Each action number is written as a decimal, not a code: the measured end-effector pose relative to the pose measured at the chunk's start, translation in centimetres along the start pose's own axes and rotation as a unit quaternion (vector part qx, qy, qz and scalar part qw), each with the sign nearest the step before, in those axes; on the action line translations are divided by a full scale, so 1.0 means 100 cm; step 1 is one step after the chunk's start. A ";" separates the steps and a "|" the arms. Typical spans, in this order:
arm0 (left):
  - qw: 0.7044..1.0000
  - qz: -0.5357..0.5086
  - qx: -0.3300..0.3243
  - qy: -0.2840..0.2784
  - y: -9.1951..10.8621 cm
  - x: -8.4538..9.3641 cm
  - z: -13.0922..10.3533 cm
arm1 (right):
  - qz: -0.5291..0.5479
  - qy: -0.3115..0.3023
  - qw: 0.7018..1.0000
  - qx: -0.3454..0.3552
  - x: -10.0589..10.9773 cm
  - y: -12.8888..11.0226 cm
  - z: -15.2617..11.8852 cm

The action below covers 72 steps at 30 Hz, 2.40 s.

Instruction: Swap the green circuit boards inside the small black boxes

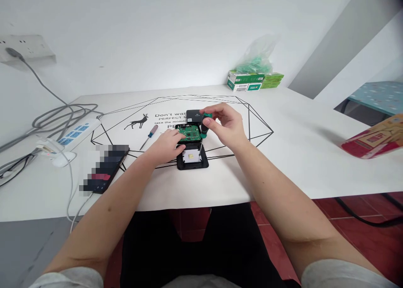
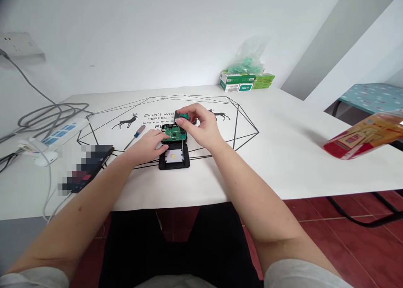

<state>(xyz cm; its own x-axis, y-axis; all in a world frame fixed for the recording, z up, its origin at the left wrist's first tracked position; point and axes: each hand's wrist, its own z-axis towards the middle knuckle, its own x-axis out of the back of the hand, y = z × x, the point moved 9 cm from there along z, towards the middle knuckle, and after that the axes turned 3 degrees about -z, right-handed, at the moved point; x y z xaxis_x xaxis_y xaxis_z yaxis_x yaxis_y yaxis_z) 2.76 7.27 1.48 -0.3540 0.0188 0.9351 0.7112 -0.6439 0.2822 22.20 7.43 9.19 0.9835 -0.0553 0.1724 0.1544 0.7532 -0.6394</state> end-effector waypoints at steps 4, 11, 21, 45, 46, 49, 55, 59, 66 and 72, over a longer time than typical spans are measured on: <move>1.000 -0.006 -0.003 0.002 0.001 0.001 0.000 | -0.043 -0.017 0.998 0.045 0.000 -0.012 0.000; 1.000 -0.005 0.008 -0.012 0.000 0.000 0.000 | -0.042 -0.004 0.997 0.058 0.007 -0.015 0.001; 1.000 0.008 -0.001 -0.007 0.001 0.001 0.000 | 0.020 -0.002 0.999 0.031 0.002 -0.006 0.001; 1.000 0.005 0.007 -0.014 0.000 -0.001 0.000 | -0.004 -0.027 0.999 0.021 -0.002 -0.002 -0.001; 1.000 0.006 0.007 -0.013 0.000 0.000 0.000 | -0.005 -0.027 0.999 0.020 -0.003 -0.001 -0.001; 1.000 0.009 0.004 -0.015 0.001 -0.001 0.000 | -0.002 -0.016 1.000 0.009 -0.005 0.005 -0.001; 1.000 0.012 0.005 -0.019 0.002 0.000 0.000 | 0.045 0.038 0.998 0.024 -0.005 0.004 -0.004; 1.000 0.011 0.006 -0.015 0.002 0.000 0.000 | 0.096 -0.008 0.995 -0.015 -0.014 0.002 -0.008; 1.000 -0.001 0.001 -0.016 0.001 -0.002 0.000 | 0.067 -0.006 0.998 0.013 -0.010 -0.002 -0.005; 1.000 -0.003 -0.001 -0.012 0.000 -0.002 0.001 | 0.073 0.018 0.997 0.016 -0.010 -0.001 -0.004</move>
<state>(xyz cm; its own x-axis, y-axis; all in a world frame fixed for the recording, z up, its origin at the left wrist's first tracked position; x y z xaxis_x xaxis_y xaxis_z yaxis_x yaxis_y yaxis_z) 2.93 7.35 1.32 -0.3446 0.0410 0.9378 0.7072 -0.6456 0.2881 21.27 7.16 8.77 0.9981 0.0340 0.0522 0.0066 0.7758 -0.6309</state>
